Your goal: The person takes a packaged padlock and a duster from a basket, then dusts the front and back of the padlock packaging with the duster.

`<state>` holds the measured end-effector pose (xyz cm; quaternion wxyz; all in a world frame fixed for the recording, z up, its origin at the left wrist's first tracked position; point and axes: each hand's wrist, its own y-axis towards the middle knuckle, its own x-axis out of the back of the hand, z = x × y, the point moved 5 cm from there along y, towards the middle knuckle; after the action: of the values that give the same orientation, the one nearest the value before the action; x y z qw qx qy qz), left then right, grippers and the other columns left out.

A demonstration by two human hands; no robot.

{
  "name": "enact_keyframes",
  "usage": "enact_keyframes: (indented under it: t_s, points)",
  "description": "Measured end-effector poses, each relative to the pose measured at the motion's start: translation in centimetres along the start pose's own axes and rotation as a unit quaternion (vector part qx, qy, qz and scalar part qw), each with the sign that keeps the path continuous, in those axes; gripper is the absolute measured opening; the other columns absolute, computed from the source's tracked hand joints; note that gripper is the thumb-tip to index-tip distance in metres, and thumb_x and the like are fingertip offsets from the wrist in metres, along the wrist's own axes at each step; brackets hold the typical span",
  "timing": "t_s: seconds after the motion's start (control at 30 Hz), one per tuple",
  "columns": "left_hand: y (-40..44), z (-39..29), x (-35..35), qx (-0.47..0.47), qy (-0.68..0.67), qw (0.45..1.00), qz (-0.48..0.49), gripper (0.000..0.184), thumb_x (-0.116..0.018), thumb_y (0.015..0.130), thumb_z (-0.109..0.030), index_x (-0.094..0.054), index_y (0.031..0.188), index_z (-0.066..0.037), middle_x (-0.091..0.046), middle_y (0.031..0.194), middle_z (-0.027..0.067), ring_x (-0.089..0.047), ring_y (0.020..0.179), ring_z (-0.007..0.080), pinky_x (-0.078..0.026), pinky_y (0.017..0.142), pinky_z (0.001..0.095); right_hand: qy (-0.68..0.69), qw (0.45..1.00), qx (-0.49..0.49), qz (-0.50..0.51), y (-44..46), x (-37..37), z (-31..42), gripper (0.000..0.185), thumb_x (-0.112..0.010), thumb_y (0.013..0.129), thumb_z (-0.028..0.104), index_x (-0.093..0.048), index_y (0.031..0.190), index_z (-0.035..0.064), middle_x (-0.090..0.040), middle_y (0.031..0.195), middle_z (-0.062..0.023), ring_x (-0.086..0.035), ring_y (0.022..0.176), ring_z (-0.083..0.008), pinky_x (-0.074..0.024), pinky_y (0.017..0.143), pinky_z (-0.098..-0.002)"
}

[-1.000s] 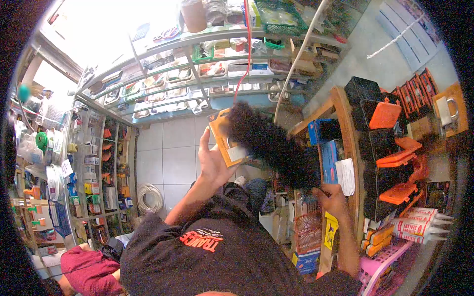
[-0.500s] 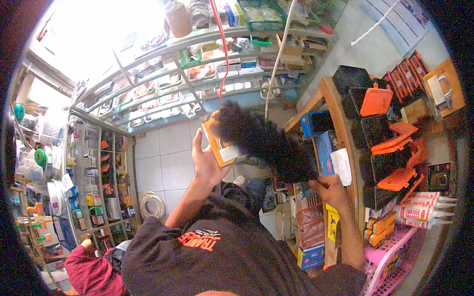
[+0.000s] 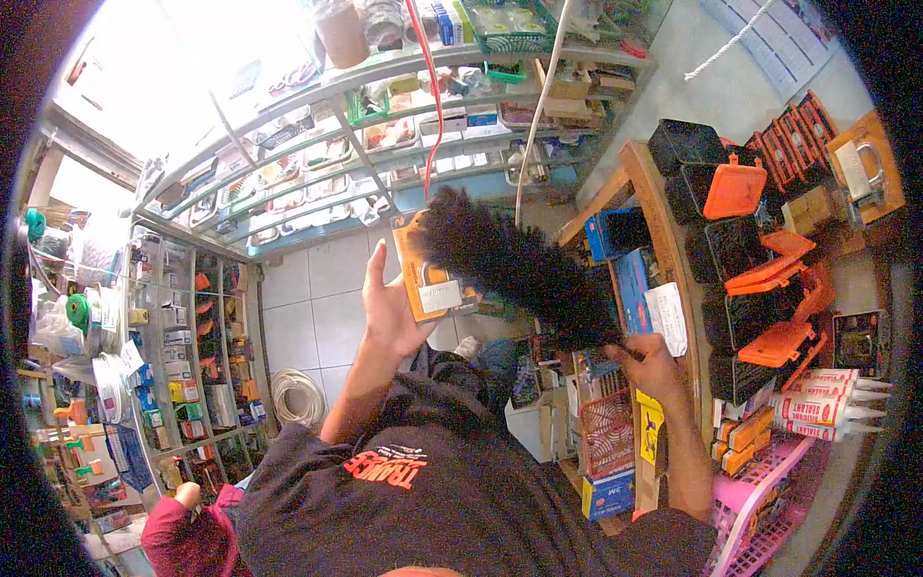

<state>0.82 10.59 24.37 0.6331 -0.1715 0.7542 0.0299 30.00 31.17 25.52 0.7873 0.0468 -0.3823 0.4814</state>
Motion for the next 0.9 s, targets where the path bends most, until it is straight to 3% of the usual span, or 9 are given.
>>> enact_keyframes:
  t_s: [0.07, 0.17, 0.27, 0.37, 0.47, 0.6, 0.73, 0.9]
  points:
    - [0.0, 0.0, -0.3, 0.000, 0.005, 0.999, -0.033, 0.082, -0.036, 0.093, -0.068, -0.040, 0.144, -0.004, -0.052, 0.140, 0.0149, -0.053, 0.124, 0.0318, -0.044, 0.103, 0.0470, -0.038, 0.998, -0.003, 0.045, 0.0, -0.4, -0.7, 0.049, -0.070, 0.091, 0.035, -0.054, 0.061, -0.0009, -0.046, 0.053, 0.0007, -0.042, 0.055, -0.0070, -0.0334, 0.048, -0.0297]
    - [0.2, -0.3, 0.5, -0.013, 0.014, 0.999, -0.034, 0.083, -0.037, 0.093, -0.069, -0.042, 0.143, -0.003, -0.051, 0.140, 0.0149, -0.052, 0.125, 0.0316, -0.041, 0.106, 0.0477, 0.004, 1.000, -0.020, -0.015, 0.0, 0.0, 0.7, 0.048, -0.070, 0.091, 0.034, -0.055, 0.063, -0.0020, -0.045, 0.053, 0.0006, -0.041, 0.056, -0.0075, -0.0331, 0.048, -0.0306]
    - [0.3, -0.2, 0.9, -0.015, 0.030, 0.998, -0.053, 0.083, -0.037, 0.093, -0.068, -0.041, 0.144, -0.003, -0.051, 0.140, 0.0150, -0.051, 0.126, 0.0316, -0.040, 0.106, 0.0481, -0.026, 0.998, -0.034, 0.046, 0.1, -0.3, -1.1, 0.041, -0.071, 0.090, 0.031, -0.061, 0.070, -0.0028, -0.053, 0.056, -0.0102, -0.044, 0.056, -0.0127, -0.0370, 0.052, -0.0368]
    - [0.6, -0.1, 0.6, -0.011, 0.022, 0.998, -0.059, 0.083, -0.036, 0.093, -0.068, -0.041, 0.144, -0.003, -0.052, 0.139, 0.0151, -0.051, 0.126, 0.0317, -0.040, 0.105, 0.0486, -0.061, 0.997, 0.010, 0.047, 0.0, -0.6, 0.4, 0.039, -0.071, 0.091, 0.030, -0.062, 0.072, -0.0030, -0.055, 0.056, -0.0089, -0.045, 0.057, -0.0118, -0.0376, 0.053, -0.0372]
    - [0.4, -0.1, 1.3, -0.010, 0.030, 0.998, -0.047, 0.082, -0.037, 0.092, -0.068, -0.042, 0.144, -0.004, -0.051, 0.140, 0.0153, -0.050, 0.127, 0.0324, -0.039, 0.106, 0.0494, 0.060, 0.997, -0.041, -0.007, -0.1, 0.1, 0.7, 0.037, -0.070, 0.091, 0.030, -0.064, 0.076, -0.0027, -0.056, 0.058, -0.0107, -0.047, 0.059, -0.0108, -0.0397, 0.055, -0.0368]
    - [0.9, 0.0, 0.5, 0.013, 0.009, 0.997, -0.074, 0.080, -0.036, 0.093, -0.068, -0.045, 0.141, -0.004, -0.053, 0.137, 0.0155, -0.053, 0.123, 0.0309, -0.041, 0.105, 0.0467, -0.050, 0.995, -0.022, 0.080, -0.1, -0.4, 0.0, 0.036, -0.069, 0.091, 0.033, -0.066, 0.080, -0.0019, -0.057, 0.061, -0.0144, -0.050, 0.062, -0.0106, -0.0434, 0.059, -0.0350]
    - [1.2, -0.2, 0.8, 0.010, 0.025, 0.998, -0.063, 0.079, -0.037, 0.093, -0.067, -0.046, 0.140, -0.004, -0.054, 0.136, 0.0139, -0.053, 0.122, 0.0305, -0.042, 0.104, 0.0468, 0.005, 0.999, -0.032, 0.013, 0.1, 0.5, 0.6, 0.038, -0.066, 0.092, 0.032, -0.064, 0.081, -0.0034, -0.058, 0.062, -0.0163, -0.050, 0.060, -0.0146, -0.0436, 0.059, -0.0367]
    - [2.0, -0.4, 0.5, 0.020, 0.021, 0.997, -0.072, 0.076, -0.037, 0.095, -0.065, -0.046, 0.140, -0.004, -0.055, 0.136, 0.0142, -0.054, 0.121, 0.0308, -0.041, 0.104, 0.0462, -0.002, 0.998, -0.029, 0.061, -0.1, -0.3, 0.6, 0.041, -0.065, 0.093, 0.035, -0.063, 0.079, -0.0034, -0.058, 0.063, -0.0181, -0.053, 0.060, -0.0187, -0.0436, 0.058, -0.0375]
